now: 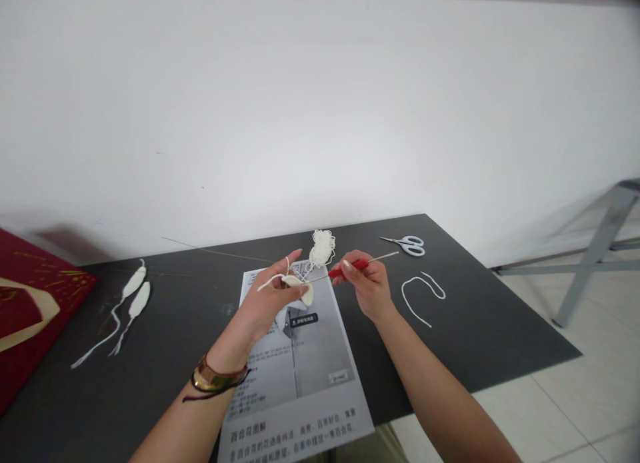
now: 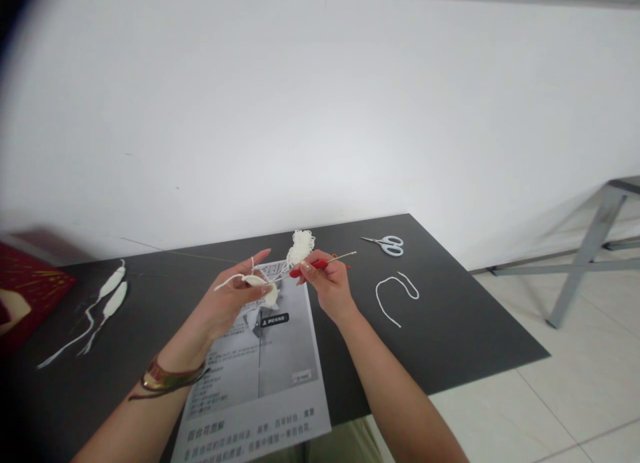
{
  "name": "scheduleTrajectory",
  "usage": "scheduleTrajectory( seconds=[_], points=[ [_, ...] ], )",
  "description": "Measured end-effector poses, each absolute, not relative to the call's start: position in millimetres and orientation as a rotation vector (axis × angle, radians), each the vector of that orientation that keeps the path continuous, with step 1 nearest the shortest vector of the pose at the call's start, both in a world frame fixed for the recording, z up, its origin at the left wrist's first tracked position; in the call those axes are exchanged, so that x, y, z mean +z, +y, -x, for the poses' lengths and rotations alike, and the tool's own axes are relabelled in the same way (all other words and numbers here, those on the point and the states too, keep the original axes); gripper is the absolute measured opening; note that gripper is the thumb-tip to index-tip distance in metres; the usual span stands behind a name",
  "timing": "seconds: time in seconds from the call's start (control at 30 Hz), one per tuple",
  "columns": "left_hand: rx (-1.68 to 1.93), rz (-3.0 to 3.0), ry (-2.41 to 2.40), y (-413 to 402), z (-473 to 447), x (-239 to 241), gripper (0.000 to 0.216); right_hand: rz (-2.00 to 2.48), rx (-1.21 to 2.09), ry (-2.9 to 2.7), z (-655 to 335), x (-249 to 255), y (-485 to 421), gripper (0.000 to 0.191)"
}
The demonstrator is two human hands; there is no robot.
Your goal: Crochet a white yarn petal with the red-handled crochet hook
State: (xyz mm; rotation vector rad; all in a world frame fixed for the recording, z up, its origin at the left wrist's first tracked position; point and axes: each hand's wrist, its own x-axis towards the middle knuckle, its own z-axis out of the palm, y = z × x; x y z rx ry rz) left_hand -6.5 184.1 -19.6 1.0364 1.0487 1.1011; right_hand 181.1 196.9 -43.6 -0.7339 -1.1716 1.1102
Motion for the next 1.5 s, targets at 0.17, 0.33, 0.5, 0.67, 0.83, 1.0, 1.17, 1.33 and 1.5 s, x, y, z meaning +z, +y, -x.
scheduleTrajectory(
  seconds=[0.17,0.33,0.5,0.67,0.83,1.0,1.17,1.33,1.5],
  points=[
    [1.133,-1.077,1.096,185.7,5.4,-23.2,0.077,0.768,0.970,-1.322,-181.0,-44.0,191.8,0.023],
    [1.177,-1.106,1.137,188.8,5.1,-30.2,0.079,0.771,0.744,-1.522,-178.5,-46.9,185.2,0.013],
    [1.321,-1.077,1.166,190.0,2.3,-35.8,0.077,0.659,0.491,-1.779,-172.2,-56.8,182.3,0.020],
    [1.485,-1.013,1.101,185.8,-6.6,-35.8,0.077,0.578,0.280,-1.941,-168.1,-72.4,184.6,0.038],
    [1.561,-0.912,0.974,183.6,-11.4,-36.1,0.075,0.515,0.113,-1.945,-169.9,-75.5,186.2,0.041],
    [1.508,-0.862,0.854,186.9,-6.3,-35.7,0.073,0.509,0.122,-1.855,-167.9,-63.6,185.7,0.037],
    [1.477,-0.891,0.773,190.0,-0.4,-32.3,0.077,0.547,0.195,-1.786,-164.9,-54.6,184.5,0.034],
    [1.431,-0.899,0.770,191.2,1.2,-35.1,0.070,0.459,0.054,-1.890,-169.9,-61.2,183.6,0.037],
    [1.456,-0.953,0.864,192.9,1.9,-36.1,0.054,0.455,-0.104,-2.001,-169.5,-64.2,180.7,0.039]
  ],
)
